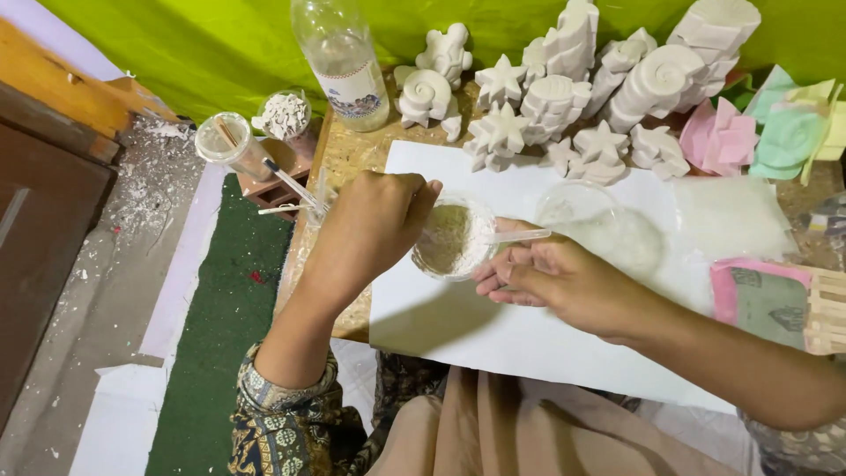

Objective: Mixing plaster powder with water in a plastic cup using a spoon

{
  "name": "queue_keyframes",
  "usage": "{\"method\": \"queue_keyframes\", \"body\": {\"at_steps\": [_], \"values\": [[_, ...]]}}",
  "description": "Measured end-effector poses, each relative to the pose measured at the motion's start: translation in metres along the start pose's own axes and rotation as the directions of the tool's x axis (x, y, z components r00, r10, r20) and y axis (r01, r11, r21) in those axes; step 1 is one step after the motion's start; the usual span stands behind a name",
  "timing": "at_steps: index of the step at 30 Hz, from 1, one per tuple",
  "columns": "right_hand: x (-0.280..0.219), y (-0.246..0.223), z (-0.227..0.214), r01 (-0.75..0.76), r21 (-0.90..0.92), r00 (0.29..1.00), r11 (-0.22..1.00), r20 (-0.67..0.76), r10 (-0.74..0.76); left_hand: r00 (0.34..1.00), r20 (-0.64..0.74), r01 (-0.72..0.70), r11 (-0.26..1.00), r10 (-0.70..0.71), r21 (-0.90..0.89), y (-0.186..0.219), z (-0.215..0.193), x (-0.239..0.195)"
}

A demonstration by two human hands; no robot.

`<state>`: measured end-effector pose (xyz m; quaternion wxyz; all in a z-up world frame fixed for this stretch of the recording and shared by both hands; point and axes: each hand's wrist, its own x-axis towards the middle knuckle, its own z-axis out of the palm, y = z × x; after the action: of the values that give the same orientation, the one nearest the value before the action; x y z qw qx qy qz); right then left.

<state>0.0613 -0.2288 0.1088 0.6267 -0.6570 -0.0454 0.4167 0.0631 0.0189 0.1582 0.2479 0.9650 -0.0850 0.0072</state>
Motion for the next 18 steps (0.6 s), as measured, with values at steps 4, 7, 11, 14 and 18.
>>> {"method": "queue_keyframes", "body": {"at_steps": [4, 7, 11, 14, 18], "values": [[-0.006, 0.004, 0.003, 0.006, 0.032, 1.000, 0.999, -0.007, -0.006, 0.999, 0.042, 0.026, 1.000, -0.026, -0.010, 0.000, 0.014, -0.003], [0.002, 0.028, -0.005, 0.044, 0.042, 0.999, 0.998, 0.012, -0.045, 0.996, 0.059, 0.061, 0.998, -0.061, -0.010, -0.004, 0.022, -0.001], [0.011, 0.044, -0.011, 0.046, 0.023, 0.999, 0.999, -0.009, -0.046, 0.999, 0.036, 0.019, 0.999, -0.018, -0.036, -0.009, 0.029, 0.001], [0.016, 0.051, -0.014, 0.062, -0.018, 0.998, 0.998, -0.027, -0.062, 0.999, 0.036, 0.002, 0.998, 0.000, -0.070, -0.012, 0.033, 0.001], [-0.004, 0.011, 0.000, 0.045, -0.186, 0.992, 0.982, -0.107, -0.065, 0.999, 0.041, 0.002, 0.978, 0.007, -0.208, -0.019, 0.035, -0.004]]}}
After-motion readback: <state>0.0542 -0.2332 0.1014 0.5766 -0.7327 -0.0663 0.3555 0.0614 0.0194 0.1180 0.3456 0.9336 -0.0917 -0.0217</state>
